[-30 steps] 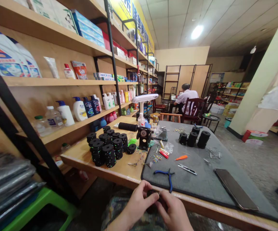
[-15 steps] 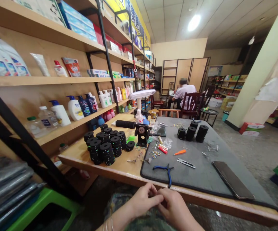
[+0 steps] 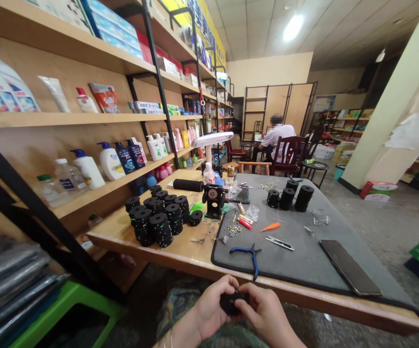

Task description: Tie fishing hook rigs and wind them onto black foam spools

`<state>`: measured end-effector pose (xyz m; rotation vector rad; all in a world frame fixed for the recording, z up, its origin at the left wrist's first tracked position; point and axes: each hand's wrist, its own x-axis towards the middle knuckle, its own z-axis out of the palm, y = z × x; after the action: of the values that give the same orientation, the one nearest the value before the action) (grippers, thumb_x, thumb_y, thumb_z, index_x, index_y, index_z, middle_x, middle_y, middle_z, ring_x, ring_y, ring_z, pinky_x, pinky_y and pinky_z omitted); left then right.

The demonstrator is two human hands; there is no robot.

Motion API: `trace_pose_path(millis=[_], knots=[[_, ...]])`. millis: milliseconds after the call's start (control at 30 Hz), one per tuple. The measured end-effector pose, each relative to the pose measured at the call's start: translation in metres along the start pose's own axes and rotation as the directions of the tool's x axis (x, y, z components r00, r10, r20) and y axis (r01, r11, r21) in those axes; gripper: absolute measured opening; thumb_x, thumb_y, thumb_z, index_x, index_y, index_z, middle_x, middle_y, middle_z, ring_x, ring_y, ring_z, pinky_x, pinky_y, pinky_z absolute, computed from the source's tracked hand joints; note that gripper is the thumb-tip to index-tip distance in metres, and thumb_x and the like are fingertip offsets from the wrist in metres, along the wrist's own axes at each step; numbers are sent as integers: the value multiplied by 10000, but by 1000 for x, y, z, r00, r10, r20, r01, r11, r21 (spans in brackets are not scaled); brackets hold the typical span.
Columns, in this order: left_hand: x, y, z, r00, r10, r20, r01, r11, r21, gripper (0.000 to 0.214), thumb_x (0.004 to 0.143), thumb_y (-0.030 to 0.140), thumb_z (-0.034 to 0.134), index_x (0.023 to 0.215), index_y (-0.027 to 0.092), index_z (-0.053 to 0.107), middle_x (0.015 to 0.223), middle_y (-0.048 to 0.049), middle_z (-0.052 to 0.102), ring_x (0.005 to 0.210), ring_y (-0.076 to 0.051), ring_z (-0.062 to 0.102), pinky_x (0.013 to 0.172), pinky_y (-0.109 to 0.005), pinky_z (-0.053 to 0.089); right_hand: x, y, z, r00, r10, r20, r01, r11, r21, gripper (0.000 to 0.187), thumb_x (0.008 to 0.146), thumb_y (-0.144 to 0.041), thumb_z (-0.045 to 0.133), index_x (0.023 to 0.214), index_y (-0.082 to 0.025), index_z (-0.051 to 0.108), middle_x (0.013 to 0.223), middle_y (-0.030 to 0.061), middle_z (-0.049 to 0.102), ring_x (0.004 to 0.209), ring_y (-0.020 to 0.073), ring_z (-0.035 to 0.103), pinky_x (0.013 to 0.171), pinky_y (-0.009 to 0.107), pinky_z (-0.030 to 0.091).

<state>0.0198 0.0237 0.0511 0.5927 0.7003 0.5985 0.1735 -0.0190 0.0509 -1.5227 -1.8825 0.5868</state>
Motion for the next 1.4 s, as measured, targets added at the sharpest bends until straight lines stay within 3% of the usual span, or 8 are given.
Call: trace_pose_path(millis=[200,400,500,733,1000,1200,1267,1400], knots=[[0,-1,1,994,91,65,-82,988,-129,109,676,192,530,783,176,530,749,-30,606,677,-161,564,633,-298,408,-4,10,-1,998,-65,-27,70,956,284,267,925,-334,457,986,-205,683,767,35,735,680,186,667,651,235,470],[-3,-2,1,987,129,96,-109,976,-190,174,668,164,547,842,173,549,837,-37,617,733,-160,569,704,-321,421,-6,7,-3,994,-102,45,81,942,326,301,926,-317,476,1178,-244,624,1081,70,726,937,228,679,825,276,479],[-6,-2,2,985,138,105,-118,977,-177,190,647,180,562,836,170,551,872,-35,605,772,-156,556,736,-323,426,-5,6,-1,993,-99,57,79,956,284,272,933,-298,456,1115,-244,650,1013,63,741,880,219,691,763,257,483],[-7,1,0,991,130,-19,-120,955,272,171,716,287,619,810,171,535,750,3,552,720,-144,516,557,-239,360,-6,6,-5,991,-94,90,85,991,103,232,924,-268,442,1030,-226,644,777,29,735,697,192,677,620,230,439],[-9,-3,2,985,171,9,-170,977,127,175,716,271,616,821,180,510,796,-3,596,717,-164,606,582,-254,383,-7,16,-1,996,1,-86,16,980,200,291,940,-364,400,728,-214,530,629,-11,612,567,149,552,560,221,392],[-10,-10,0,977,213,3,-213,977,-15,188,728,181,608,902,179,537,928,-48,631,885,-207,615,772,-345,452,-9,19,17,973,124,-193,-45,928,370,330,906,-433,462,678,-207,536,566,-28,552,547,148,525,540,225,404],[-9,-13,0,968,250,8,-249,967,-59,238,748,177,602,975,181,531,1017,-80,635,962,-221,593,829,-373,445,-8,16,25,956,180,-232,-55,886,460,343,872,-490,502,707,-198,578,612,-10,588,559,154,542,534,230,428],[-8,-17,1,943,329,44,-324,941,-99,414,746,210,599,1139,206,468,1174,-129,598,1001,-264,576,733,-354,447,-4,10,36,952,300,-65,-166,681,713,462,833,-649,443,840,-205,570,555,-14,607,381,137,486,355,224,385]])
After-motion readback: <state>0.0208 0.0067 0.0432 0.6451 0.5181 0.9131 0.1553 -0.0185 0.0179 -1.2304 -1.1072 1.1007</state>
